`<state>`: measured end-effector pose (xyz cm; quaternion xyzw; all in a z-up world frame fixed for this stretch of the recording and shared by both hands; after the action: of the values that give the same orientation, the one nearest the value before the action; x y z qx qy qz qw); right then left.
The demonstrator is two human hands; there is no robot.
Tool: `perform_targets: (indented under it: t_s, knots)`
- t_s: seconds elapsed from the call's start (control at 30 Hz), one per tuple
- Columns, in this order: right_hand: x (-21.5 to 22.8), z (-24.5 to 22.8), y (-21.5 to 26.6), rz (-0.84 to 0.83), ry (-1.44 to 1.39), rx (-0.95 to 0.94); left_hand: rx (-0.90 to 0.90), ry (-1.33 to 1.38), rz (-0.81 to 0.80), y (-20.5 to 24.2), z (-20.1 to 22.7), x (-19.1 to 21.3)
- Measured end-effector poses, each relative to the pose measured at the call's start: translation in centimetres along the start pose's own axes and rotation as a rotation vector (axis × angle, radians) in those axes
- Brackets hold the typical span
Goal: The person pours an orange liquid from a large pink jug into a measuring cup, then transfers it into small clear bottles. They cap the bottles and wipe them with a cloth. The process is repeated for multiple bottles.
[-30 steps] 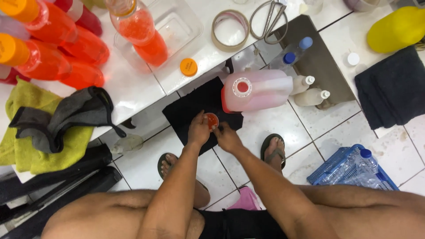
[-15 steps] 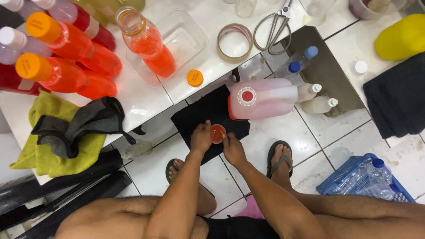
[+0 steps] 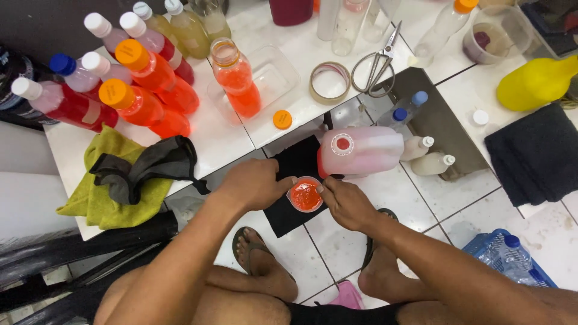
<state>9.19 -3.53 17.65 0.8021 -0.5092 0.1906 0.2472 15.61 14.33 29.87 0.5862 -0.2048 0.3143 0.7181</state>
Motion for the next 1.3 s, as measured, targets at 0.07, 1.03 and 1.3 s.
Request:
perform_targets:
  t_s: [0.07, 1.03, 1.3]
  knots:
    - [2.0, -1.8, -0.4, 0.019, -0.007, 0.059, -0.036, -0.067, 0.09, 2.7, 0.1, 3.2]
    - [19.5, -18.9, -16.5, 0.122, 0.522, 0.228, 0.01, 0.705, 0.649, -4.6, -4.2, 9.8]
    - [19.4, -20.7, -16.9, 0.055, 0.623, 0.154, 0.023, 0.627, 0.629, -4.3, -4.2, 9.8]
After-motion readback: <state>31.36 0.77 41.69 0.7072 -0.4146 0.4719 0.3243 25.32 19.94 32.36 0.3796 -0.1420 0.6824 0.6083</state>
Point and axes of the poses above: each hand's wrist, its own y-axis away from the middle knuckle, its own x-axis out of the back of the hand, z = x × y, the point moved 5 cm from there along -y, towards the middle knuckle, and after that the axes turned 13 degrees about x, right-handed, at the moved point
